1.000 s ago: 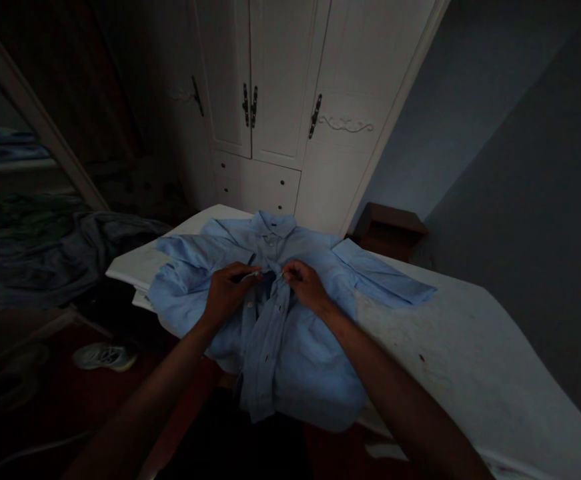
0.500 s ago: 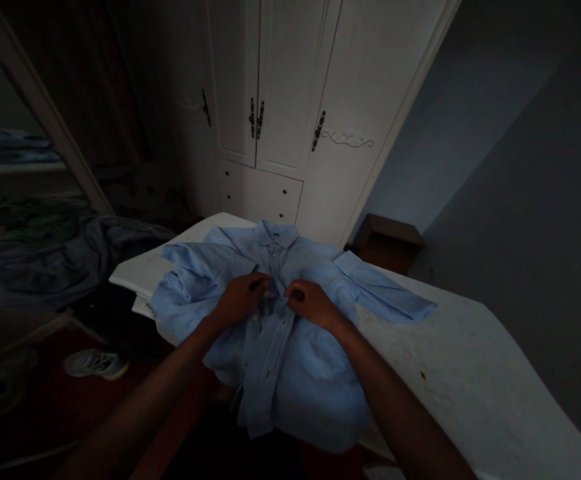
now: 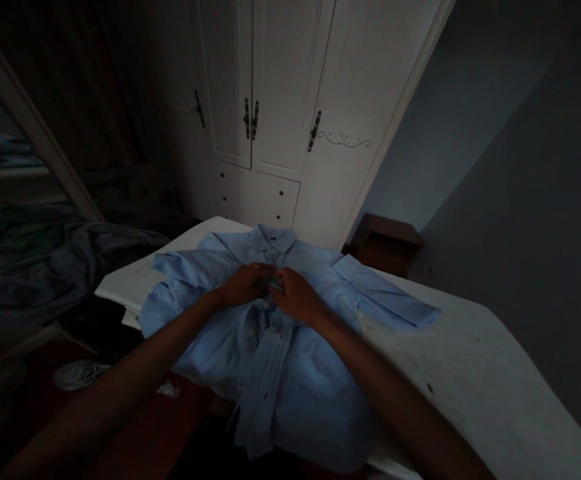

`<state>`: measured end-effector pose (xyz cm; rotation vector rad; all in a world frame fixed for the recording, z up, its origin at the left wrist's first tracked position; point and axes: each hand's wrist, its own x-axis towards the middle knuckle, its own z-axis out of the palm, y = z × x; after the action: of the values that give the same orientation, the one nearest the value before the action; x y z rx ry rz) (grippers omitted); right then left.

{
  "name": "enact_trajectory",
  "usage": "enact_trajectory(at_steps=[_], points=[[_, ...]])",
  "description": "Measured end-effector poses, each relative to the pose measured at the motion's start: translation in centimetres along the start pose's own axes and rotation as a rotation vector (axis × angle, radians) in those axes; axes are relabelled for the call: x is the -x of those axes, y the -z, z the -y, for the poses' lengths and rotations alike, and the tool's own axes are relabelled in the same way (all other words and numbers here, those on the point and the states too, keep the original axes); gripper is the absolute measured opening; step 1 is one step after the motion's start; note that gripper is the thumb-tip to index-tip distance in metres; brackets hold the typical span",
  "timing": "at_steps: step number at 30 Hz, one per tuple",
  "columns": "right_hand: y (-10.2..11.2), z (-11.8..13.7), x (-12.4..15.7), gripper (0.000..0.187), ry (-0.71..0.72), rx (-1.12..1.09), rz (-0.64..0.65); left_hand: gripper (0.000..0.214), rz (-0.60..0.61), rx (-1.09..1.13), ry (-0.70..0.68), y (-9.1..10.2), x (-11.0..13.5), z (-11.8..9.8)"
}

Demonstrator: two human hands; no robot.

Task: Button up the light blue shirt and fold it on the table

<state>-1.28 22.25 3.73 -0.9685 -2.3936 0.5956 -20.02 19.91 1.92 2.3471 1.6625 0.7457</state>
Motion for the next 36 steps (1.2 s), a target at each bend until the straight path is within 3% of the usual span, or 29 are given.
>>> enact_trajectory(at_steps=[3,5,10,15,27,36], points=[[0.0,-0.7,-1.9,0.026,-0.029,0.054,0.154,0.061,-0.045,0.148,0.002,-0.6,0.4,1.1],[-0.1,-1.3,-2.7,0.021,-0.011,0.033,0.180,0.063,-0.079,0.219,0.012,-0.8,0.6,1.3],[-1.0,-2.8,-2.6,0.014,-0.004,-0.170,0.035,0.056,-0.183,0.202,0.051,-0.7,0.7,0.4],[-1.5,-3.6,-2.2,0.028,-0.108,-0.484,-0.094,0.054,-0.203,0.208,0.043,-0.4,0.8,-0.4],[-0.8,-3.2,-1.6,0.037,-0.218,-0.841,-0.014,0.037,-0.218,0.188,0.017,0.1,0.9,-1.6],[-0.6,-3.1,-1.4,0.045,-0.190,-0.774,0.035,0.033,-0.243,0.346,0.030,0.2,0.9,-1.9]])
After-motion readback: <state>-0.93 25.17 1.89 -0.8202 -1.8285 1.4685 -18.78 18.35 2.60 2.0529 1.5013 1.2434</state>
